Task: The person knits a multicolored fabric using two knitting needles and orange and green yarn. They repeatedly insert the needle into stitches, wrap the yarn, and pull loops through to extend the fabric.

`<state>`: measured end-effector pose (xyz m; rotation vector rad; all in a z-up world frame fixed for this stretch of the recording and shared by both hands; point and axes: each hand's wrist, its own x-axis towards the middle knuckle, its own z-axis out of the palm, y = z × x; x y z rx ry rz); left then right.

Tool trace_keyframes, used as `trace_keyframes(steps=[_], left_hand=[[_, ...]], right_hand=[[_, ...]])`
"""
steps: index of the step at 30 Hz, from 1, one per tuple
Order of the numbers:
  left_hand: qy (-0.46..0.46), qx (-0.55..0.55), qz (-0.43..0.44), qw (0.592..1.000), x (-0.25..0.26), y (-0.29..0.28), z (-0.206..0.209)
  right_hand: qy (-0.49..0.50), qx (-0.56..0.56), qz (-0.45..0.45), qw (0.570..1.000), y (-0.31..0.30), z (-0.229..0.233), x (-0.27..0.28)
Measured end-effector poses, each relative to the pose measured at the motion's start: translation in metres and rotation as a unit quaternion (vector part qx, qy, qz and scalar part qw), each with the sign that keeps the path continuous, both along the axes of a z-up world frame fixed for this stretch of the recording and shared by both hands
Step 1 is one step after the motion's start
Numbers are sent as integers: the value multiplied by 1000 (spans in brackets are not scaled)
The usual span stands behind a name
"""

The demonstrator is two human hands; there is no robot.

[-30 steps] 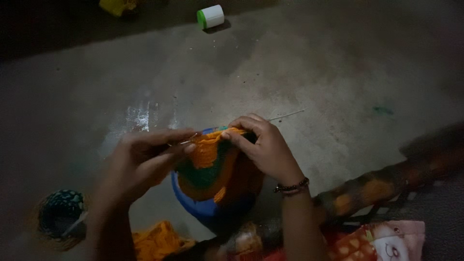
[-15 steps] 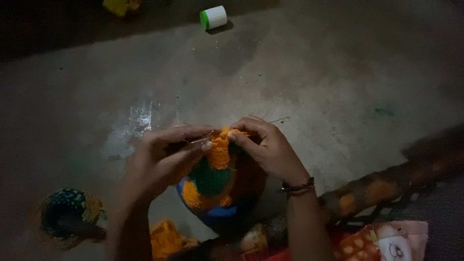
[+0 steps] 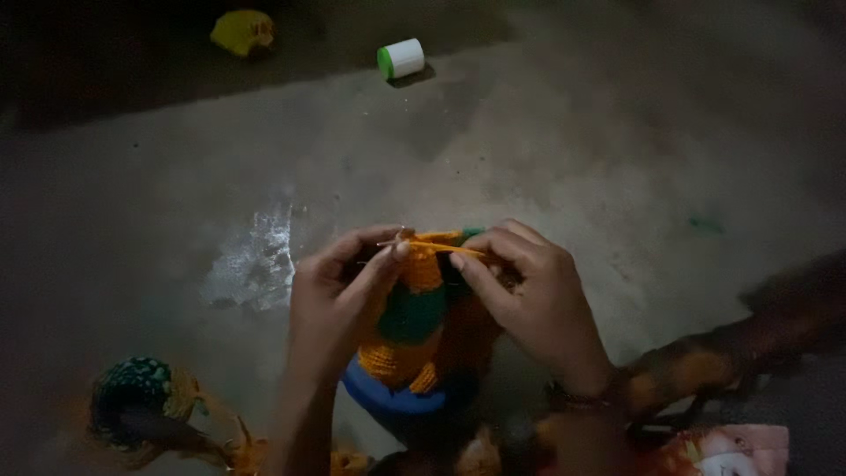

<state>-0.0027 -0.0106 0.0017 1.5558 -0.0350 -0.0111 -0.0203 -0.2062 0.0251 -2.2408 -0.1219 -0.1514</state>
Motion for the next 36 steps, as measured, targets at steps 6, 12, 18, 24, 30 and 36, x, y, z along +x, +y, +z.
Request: trace_keyframes(steps=[6,12,18,24,30,36], left_hand=[[-31,72,-18,997,2,0,-8],[25,55,-44,997,-2,-6,-24],[4,-113,-35,993,-1,7,-15],[110,-134,-99,980,-4,15,2],[46,-188,-188,963,-3,26,-3],[59,-67,-175,981,-1,30,-2]], right_hand=[[20,61,44,997,19,34,0],[-10,-53,124,991,42,47,6],[0,-69,219,973,17,57,11],[49,-37,104,993,-23,35,19],[99,34,143,984,-19,-16,30],[78,45,103,991,-24,-42,36]])
